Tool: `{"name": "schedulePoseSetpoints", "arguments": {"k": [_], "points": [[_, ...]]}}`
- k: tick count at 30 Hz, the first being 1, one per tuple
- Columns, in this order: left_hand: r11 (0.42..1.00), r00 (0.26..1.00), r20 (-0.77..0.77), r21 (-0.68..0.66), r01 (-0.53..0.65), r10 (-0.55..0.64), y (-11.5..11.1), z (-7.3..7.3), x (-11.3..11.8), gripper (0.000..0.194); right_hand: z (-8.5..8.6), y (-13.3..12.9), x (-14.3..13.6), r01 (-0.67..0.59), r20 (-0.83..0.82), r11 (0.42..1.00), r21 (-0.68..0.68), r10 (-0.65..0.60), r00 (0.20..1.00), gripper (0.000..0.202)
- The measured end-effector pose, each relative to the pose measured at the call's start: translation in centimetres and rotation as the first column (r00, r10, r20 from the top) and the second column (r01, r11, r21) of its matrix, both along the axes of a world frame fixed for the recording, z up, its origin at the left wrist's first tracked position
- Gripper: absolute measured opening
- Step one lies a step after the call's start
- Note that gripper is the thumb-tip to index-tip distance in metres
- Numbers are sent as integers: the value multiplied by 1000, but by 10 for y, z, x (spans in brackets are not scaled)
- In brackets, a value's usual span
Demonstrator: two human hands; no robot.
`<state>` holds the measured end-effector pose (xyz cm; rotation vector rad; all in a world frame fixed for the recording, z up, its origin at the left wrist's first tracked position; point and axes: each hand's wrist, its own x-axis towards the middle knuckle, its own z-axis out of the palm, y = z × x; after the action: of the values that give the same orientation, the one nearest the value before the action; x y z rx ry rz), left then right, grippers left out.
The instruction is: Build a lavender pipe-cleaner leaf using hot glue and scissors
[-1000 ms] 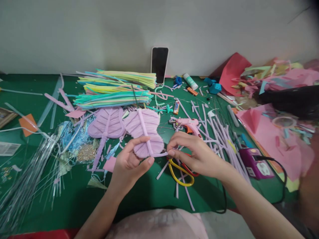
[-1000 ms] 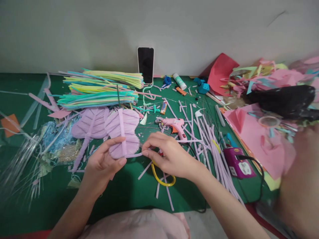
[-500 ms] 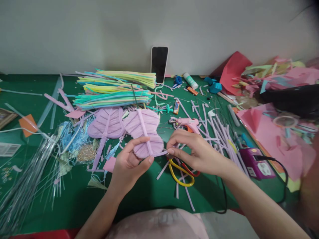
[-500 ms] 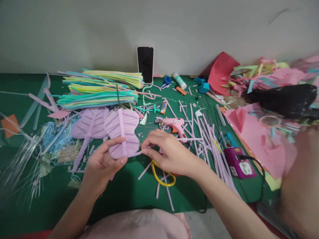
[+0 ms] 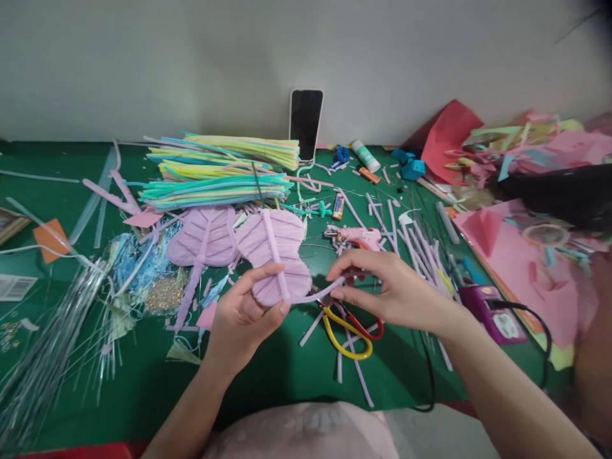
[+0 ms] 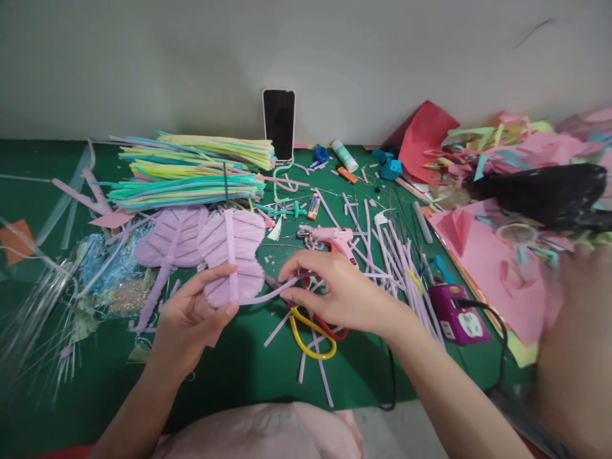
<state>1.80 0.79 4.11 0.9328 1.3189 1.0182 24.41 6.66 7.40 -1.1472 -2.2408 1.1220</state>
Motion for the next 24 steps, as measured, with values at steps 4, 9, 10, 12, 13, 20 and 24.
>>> {"name": "schedulePoseSetpoints", "arguments": {"k": [4, 9, 10, 12, 13, 20, 24], "points": [[1000, 1000, 1, 8, 13, -13, 0, -3, -2, 47, 0, 3, 7, 1, -7, 1000, 24, 0, 1000, 11], [999, 999, 7, 9, 32, -32, 1, -4, -4, 47, 4, 8, 7, -4, 0, 997, 80, 4, 1000, 10], [999, 999, 5, 6, 37, -37, 1, -4, -4, 47, 4, 9, 7, -5, 1, 997, 80, 5, 1000, 10], [999, 999, -1, 2, 48, -48, 1, -4, -5, 47, 5, 12, 6, -10, 5, 997, 73, 10, 1000, 10], [999, 999, -5, 3, 51, -51, 1, -4, -5, 47, 6, 13, 5, -14, 9, 998, 68, 14, 1000, 10], [997, 995, -62, -5, 82, -82, 0, -5, -9, 52, 6, 20, 2, -46, 18, 997, 61, 45, 999, 7], [993, 991, -69, -14, 116, -117, 1, -4, -12, 53, 8, 22, 2, -57, 27, 996, 65, 55, 998, 8]]}}
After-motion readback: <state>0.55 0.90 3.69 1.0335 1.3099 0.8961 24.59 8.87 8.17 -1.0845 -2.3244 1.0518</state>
